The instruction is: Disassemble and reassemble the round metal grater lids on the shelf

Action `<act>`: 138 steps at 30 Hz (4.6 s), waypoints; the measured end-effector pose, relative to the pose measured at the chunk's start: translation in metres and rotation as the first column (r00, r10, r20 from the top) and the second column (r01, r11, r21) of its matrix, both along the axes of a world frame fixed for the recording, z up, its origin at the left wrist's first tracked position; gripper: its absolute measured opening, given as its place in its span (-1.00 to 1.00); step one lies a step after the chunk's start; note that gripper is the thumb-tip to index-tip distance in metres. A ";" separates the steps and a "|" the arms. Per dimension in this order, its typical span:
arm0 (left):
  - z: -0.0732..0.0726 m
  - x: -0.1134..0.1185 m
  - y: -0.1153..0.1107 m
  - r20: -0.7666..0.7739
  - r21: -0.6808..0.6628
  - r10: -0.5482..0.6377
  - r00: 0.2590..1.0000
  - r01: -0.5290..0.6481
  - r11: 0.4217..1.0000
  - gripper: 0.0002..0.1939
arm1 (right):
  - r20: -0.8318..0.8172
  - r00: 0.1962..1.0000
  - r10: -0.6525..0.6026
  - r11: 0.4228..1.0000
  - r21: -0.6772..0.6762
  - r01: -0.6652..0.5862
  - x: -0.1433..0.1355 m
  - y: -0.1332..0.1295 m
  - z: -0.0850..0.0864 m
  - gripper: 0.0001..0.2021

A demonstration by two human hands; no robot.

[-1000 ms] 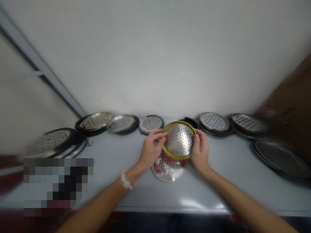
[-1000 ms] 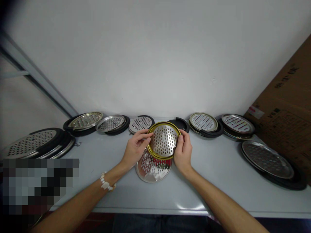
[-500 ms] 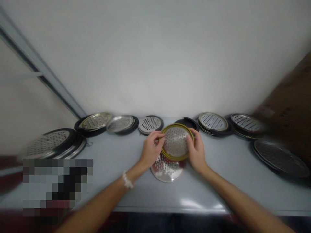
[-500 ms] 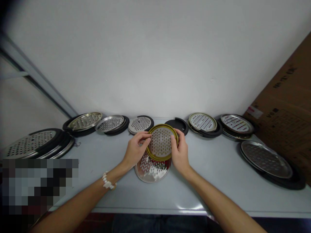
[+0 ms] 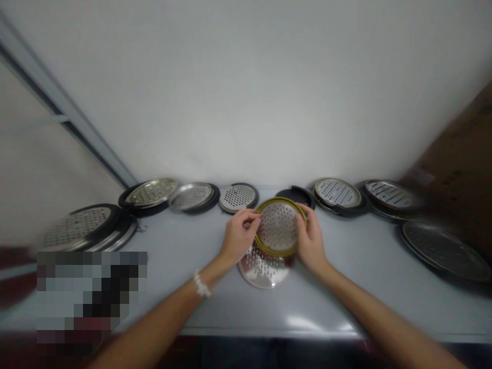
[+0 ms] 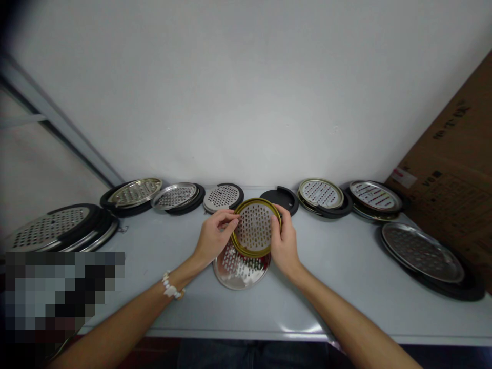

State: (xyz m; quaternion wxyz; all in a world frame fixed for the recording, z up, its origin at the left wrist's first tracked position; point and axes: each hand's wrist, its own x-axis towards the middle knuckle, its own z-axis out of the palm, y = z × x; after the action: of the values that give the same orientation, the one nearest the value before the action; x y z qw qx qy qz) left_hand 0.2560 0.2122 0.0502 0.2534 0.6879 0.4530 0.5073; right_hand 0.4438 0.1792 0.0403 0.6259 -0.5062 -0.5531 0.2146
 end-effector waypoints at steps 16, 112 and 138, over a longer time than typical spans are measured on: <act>0.001 -0.001 0.001 0.105 -0.076 -0.030 0.994 0.038 0.996 -0.86 | 0.030 0.998 -0.056 0.998 0.013 0.056 -0.002 -0.003 -0.004 -0.66; 0.011 0.002 -0.013 -0.215 0.318 0.073 0.974 0.000 0.948 -0.77 | 0.002 0.996 -0.089 0.996 0.014 0.089 -0.017 -0.016 -0.008 -0.68; 0.011 0.004 -0.004 -0.123 0.124 0.061 0.990 -0.046 0.991 -0.59 | -0.140 0.990 -0.005 1.000 -0.016 0.002 -0.014 -0.006 -0.003 -0.64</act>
State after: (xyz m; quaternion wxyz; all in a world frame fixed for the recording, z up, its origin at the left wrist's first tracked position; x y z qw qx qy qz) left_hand 0.2601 0.2086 0.0613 0.1684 0.7204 0.4551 0.4955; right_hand 0.4301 0.1730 0.0369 0.6594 -0.4959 -0.5053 0.2530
